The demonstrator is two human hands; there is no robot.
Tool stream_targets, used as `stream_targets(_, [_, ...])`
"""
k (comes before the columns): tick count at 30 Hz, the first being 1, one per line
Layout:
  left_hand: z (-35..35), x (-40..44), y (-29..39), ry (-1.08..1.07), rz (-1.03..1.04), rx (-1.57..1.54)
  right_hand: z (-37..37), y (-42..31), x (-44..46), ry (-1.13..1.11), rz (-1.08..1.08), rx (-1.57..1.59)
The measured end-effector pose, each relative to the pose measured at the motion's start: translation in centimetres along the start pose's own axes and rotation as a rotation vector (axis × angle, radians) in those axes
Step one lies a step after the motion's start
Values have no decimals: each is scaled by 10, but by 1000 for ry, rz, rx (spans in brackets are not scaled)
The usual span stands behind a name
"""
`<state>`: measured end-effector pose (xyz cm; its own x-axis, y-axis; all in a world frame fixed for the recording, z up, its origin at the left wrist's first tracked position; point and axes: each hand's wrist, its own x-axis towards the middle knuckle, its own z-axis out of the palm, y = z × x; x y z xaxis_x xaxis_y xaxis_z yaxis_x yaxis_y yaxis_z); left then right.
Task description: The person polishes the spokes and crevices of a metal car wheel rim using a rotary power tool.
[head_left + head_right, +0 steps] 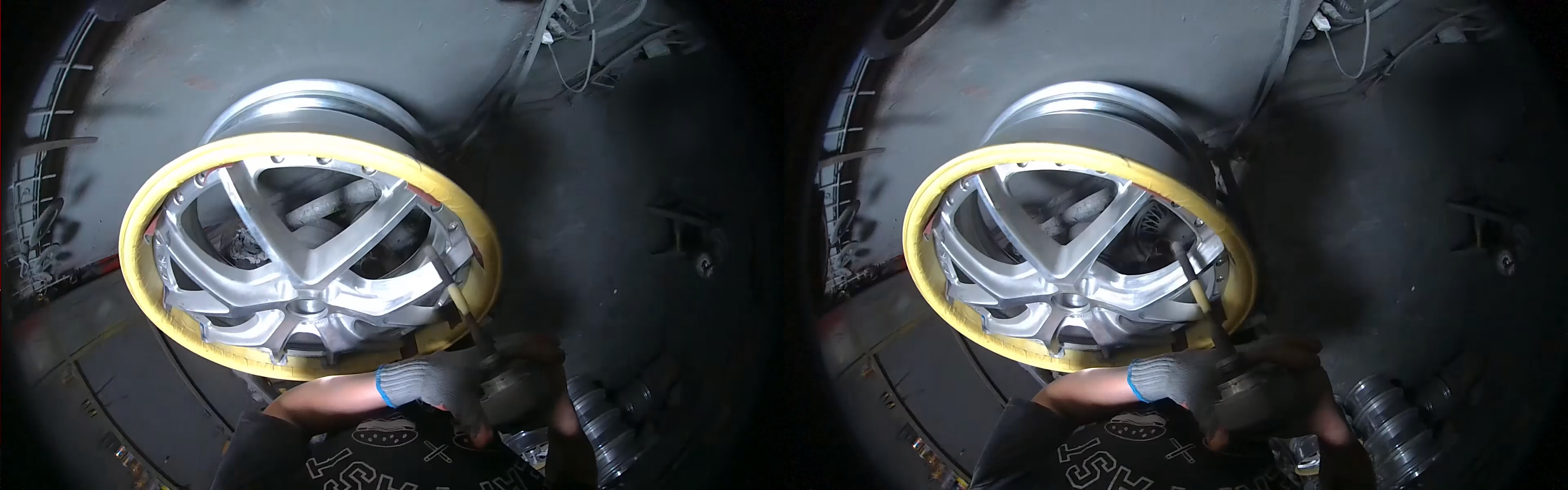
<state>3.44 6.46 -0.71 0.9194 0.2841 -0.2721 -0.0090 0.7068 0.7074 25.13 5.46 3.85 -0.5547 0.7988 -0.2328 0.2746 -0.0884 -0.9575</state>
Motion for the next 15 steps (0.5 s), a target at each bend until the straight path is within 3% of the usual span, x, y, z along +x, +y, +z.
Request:
stream_targets(3, [-4,12,7,-3,128,-17,-13,-5,6,18,17,-3])
stream_targets(6, [-5,22,-6,-93,-50,-90,-15,1,4,-6,93,65])
stream_targets(8, [-5,24,-11,65,171,141,-14,4,-1,26,110,40])
stream_targets(11, [-11,22,-9,25,152,137,1,16,-4,99,36,-57])
stream_targets(12, [-12,21,-10,0,125,123,21,24,-3,314,-55,-21])
stream_targets(14, [-11,19,-12,-48,80,118,24,29,-2,531,-146,13])
stream_targets(15, [-10,18,-15,-68,60,121,8,31,0,240,-77,47])
